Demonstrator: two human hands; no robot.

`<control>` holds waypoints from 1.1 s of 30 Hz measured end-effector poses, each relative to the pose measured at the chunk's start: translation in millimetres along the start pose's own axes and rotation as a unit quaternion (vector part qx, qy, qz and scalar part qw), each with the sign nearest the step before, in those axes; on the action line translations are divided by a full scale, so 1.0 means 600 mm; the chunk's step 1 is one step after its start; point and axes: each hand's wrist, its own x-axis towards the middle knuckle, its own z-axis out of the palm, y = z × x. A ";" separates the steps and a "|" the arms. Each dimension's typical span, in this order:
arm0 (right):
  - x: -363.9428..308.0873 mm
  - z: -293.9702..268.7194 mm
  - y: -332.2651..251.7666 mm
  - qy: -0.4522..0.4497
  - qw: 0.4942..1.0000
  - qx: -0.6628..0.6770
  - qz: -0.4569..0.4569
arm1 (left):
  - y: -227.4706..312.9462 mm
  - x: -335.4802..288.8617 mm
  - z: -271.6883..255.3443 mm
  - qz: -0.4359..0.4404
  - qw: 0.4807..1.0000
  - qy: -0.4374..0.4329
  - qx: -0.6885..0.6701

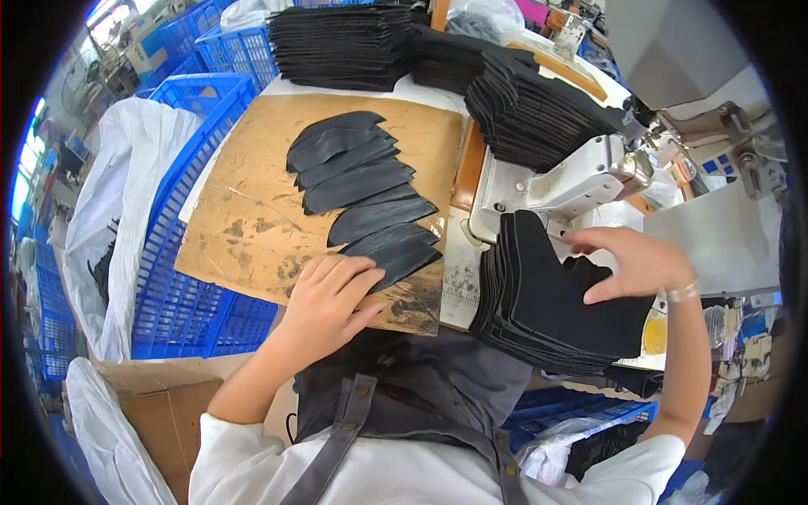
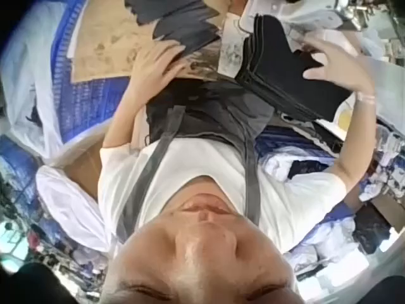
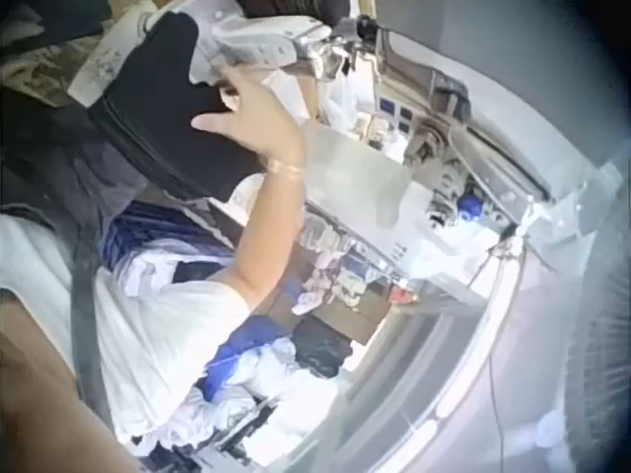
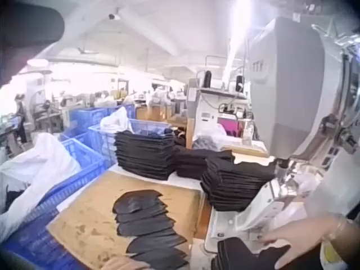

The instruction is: Manually sort and organize cut black fabric shoe components by shape and size.

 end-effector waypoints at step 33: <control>0.140 0.276 -0.181 0.487 0.846 -0.034 -0.216 | -0.031 0.018 -0.039 0.083 0.989 -0.050 0.112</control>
